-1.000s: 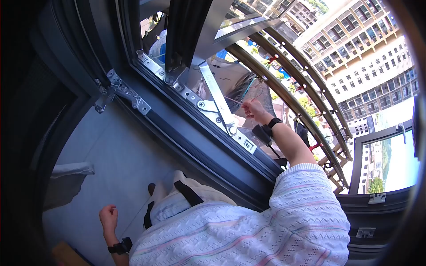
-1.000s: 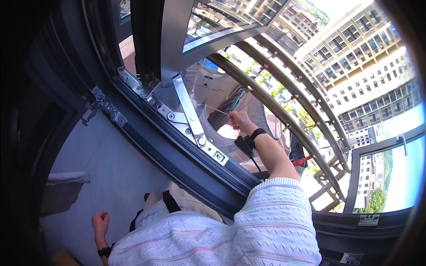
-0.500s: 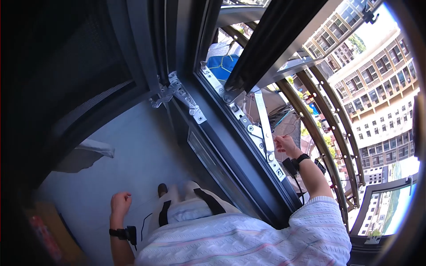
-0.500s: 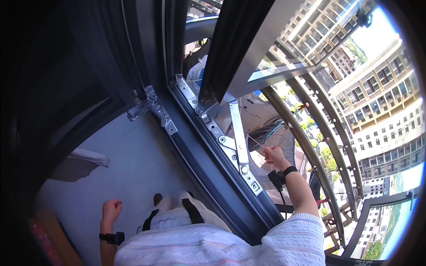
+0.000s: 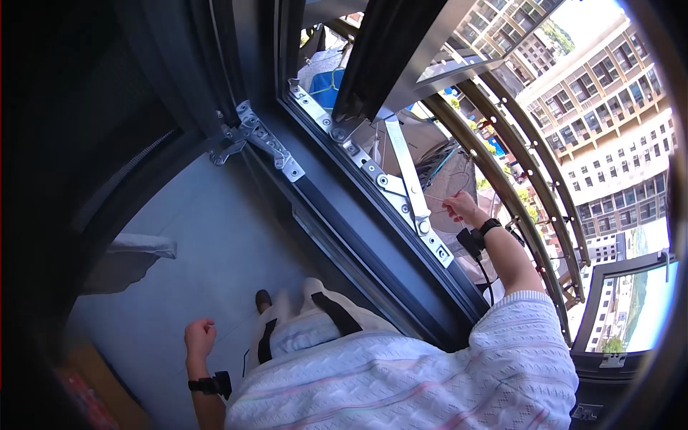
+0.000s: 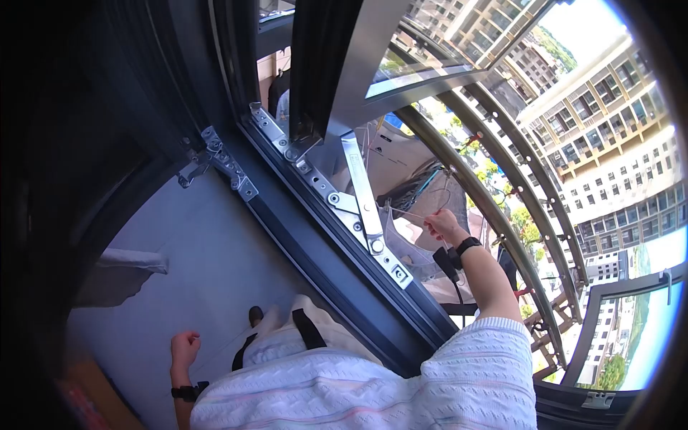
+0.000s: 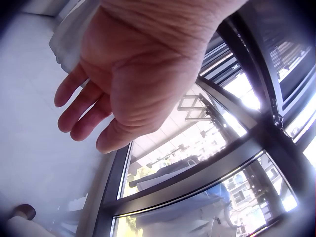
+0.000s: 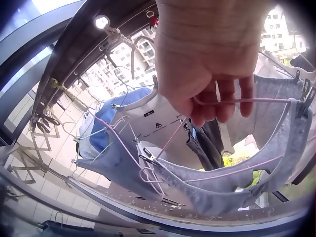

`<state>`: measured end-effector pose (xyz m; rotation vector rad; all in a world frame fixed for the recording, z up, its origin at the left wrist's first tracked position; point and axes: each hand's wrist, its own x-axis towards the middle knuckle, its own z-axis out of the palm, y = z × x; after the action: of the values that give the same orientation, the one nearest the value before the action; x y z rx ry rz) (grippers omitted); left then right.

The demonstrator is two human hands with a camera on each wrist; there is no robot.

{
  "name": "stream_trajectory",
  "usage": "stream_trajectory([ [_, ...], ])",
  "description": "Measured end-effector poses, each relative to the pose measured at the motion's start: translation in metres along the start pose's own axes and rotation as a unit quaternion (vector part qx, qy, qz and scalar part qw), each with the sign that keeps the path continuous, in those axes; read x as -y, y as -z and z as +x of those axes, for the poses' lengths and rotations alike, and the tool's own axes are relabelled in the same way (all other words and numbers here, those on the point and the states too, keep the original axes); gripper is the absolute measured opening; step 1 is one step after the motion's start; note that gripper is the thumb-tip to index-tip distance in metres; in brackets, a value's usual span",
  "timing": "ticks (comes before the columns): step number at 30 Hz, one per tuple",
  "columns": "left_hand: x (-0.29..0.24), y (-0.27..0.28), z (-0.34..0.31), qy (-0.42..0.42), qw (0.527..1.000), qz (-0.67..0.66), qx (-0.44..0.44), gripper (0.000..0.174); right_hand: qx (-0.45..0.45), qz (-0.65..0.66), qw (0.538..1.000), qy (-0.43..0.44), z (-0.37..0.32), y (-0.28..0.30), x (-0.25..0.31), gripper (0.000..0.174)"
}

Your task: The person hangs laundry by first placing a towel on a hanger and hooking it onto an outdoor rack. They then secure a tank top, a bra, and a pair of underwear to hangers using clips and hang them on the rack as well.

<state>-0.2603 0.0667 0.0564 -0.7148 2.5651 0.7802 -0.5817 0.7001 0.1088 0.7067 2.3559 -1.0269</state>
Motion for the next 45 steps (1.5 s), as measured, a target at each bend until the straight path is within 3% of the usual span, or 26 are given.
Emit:
stream_trajectory([
  [4, 0.009, 0.003, 0.002, -0.019, 1.0, 0.008, -0.002, 0.018, 0.07, -0.001, 0.998, -0.009, -0.018, 0.011, 0.012, 0.018],
  [13, 0.003, 0.011, 0.006, -0.009, 1.0, 0.008, 0.006, 0.018, 0.057, -0.063, 0.996, -0.004, -0.018, 0.021, 0.001, 0.018],
  [15, -0.001, 0.013, 0.008, -0.009, 1.0, 0.022, 0.003, 0.018, 0.015, -0.018, 1.0, -0.002, -0.015, 0.011, -0.001, 0.02],
  [23, -0.009, 0.015, 0.015, -0.028, 0.999, 0.035, 0.005, 0.019, 0.023, 0.11, 0.994, -0.007, -0.003, -0.033, 0.016, 0.028],
  [29, -0.012, 0.015, 0.012, -0.023, 0.999, 0.047, 0.011, 0.02, 0.048, 0.187, 0.981, -0.003, 0.003, -0.048, 0.027, 0.032],
  [34, -0.011, 0.009, 0.003, -0.023, 0.998, 0.061, 0.018, 0.02, 0.121, 0.204, 0.97, 0.058, 0.013, -0.05, 0.02, 0.032],
  [35, -0.018, 0.01, 0.001, -0.006, 0.997, 0.071, 0.023, 0.02, 0.157, 0.212, 0.962, 0.065, 0.026, -0.047, 0.012, 0.021],
  [36, -0.018, 0.01, 0.0, 0.017, 0.997, 0.063, 0.032, 0.022, 0.215, 0.221, 0.942, 0.131, 0.025, -0.041, 0.008, 0.023],
  [38, -0.016, 0.014, 0.001, 0.059, 0.991, 0.093, 0.07, 0.023, 0.242, 0.212, 0.939, 0.119, 0.015, -0.03, 0.012, 0.022],
  [45, 0.01, 0.059, -0.005, 0.096, 0.994, 0.054, 0.016, 0.023, 0.182, 0.143, 0.97, 0.078, 0.011, 0.026, 0.001, 0.009],
])
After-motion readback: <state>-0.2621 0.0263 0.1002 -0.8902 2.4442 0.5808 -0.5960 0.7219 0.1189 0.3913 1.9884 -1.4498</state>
